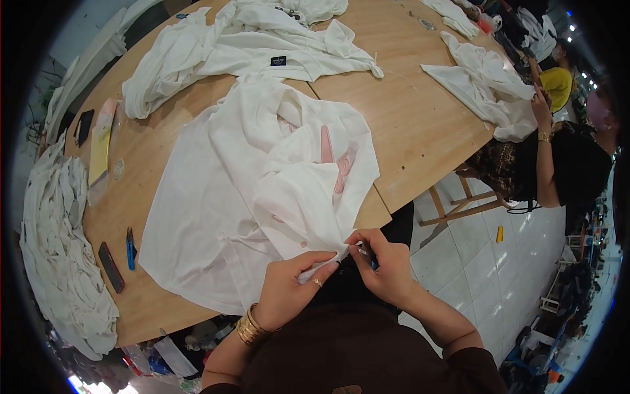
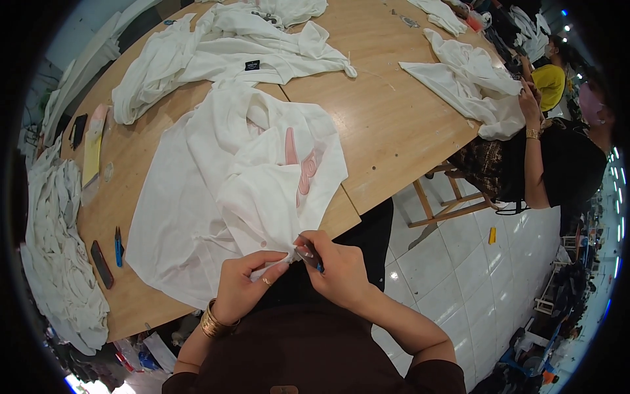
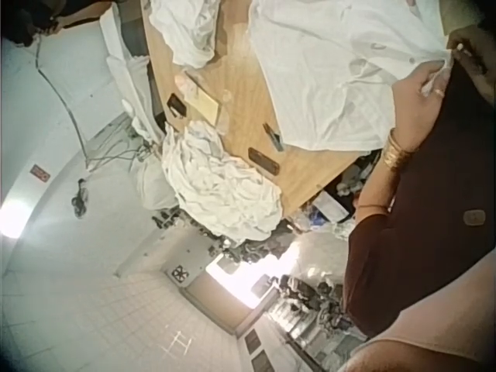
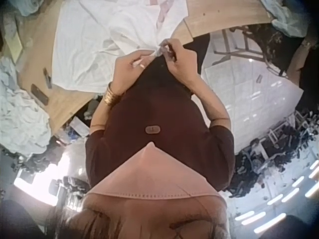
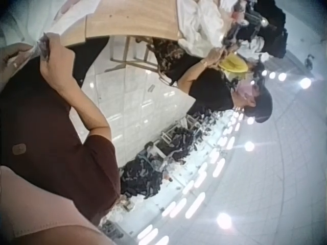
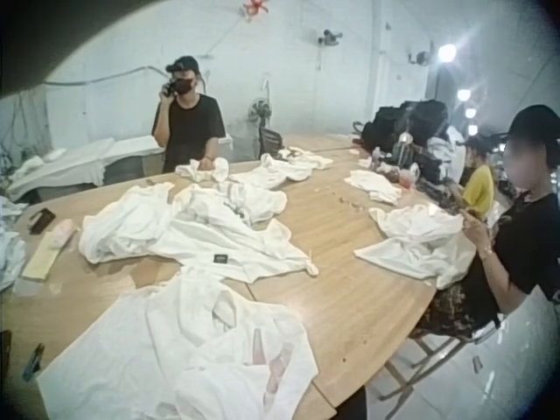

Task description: Trim excess threads and perform quality control on white garments using scissors.

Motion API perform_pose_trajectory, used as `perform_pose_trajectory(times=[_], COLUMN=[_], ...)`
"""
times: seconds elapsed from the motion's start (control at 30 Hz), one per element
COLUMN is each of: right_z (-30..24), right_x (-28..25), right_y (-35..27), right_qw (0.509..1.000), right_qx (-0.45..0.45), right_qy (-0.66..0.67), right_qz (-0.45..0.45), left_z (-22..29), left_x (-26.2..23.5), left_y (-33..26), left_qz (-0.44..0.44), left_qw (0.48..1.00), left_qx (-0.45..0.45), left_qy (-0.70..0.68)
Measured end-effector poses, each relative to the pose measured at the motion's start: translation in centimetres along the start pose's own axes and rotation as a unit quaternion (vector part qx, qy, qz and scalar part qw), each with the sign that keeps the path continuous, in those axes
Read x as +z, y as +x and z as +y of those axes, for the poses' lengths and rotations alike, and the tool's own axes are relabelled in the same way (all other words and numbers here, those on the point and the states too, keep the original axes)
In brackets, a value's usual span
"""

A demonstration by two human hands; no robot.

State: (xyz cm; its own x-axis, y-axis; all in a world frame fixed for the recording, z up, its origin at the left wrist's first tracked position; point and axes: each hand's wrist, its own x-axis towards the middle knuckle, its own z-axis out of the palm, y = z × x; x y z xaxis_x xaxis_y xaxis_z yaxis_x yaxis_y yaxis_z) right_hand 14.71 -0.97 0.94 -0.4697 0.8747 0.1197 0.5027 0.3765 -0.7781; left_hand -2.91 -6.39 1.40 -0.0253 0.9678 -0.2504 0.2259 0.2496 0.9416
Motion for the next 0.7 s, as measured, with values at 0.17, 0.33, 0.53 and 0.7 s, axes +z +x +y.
perform_pose_trajectory(times=[0.17,0.33,0.53,0.7], right_z=[-0.6,-1.5,-1.0,-0.9], right_x=[-0.2,-0.8,-0.4,-0.3], right_y=[-0.4,-0.4,-0.1,-0.4], right_qw=[1.0,0.999,0.998,0.998], right_qx=[-0.004,-0.013,-0.01,0.018], right_qy=[0.019,0.038,0.043,0.057], right_qz=[-0.019,-0.025,0.044,0.034], left_z=[0.1,0.0,0.6,0.8], left_x=[-0.3,-0.3,-0.3,-0.1], left_y=[0.9,0.6,0.6,0.3], left_qz=[0.067,0.031,0.076,0.024], left_qw=[0.953,0.95,0.953,0.989], left_qx=[0.21,0.218,0.231,0.111], left_qy=[0.207,0.22,0.182,0.091])
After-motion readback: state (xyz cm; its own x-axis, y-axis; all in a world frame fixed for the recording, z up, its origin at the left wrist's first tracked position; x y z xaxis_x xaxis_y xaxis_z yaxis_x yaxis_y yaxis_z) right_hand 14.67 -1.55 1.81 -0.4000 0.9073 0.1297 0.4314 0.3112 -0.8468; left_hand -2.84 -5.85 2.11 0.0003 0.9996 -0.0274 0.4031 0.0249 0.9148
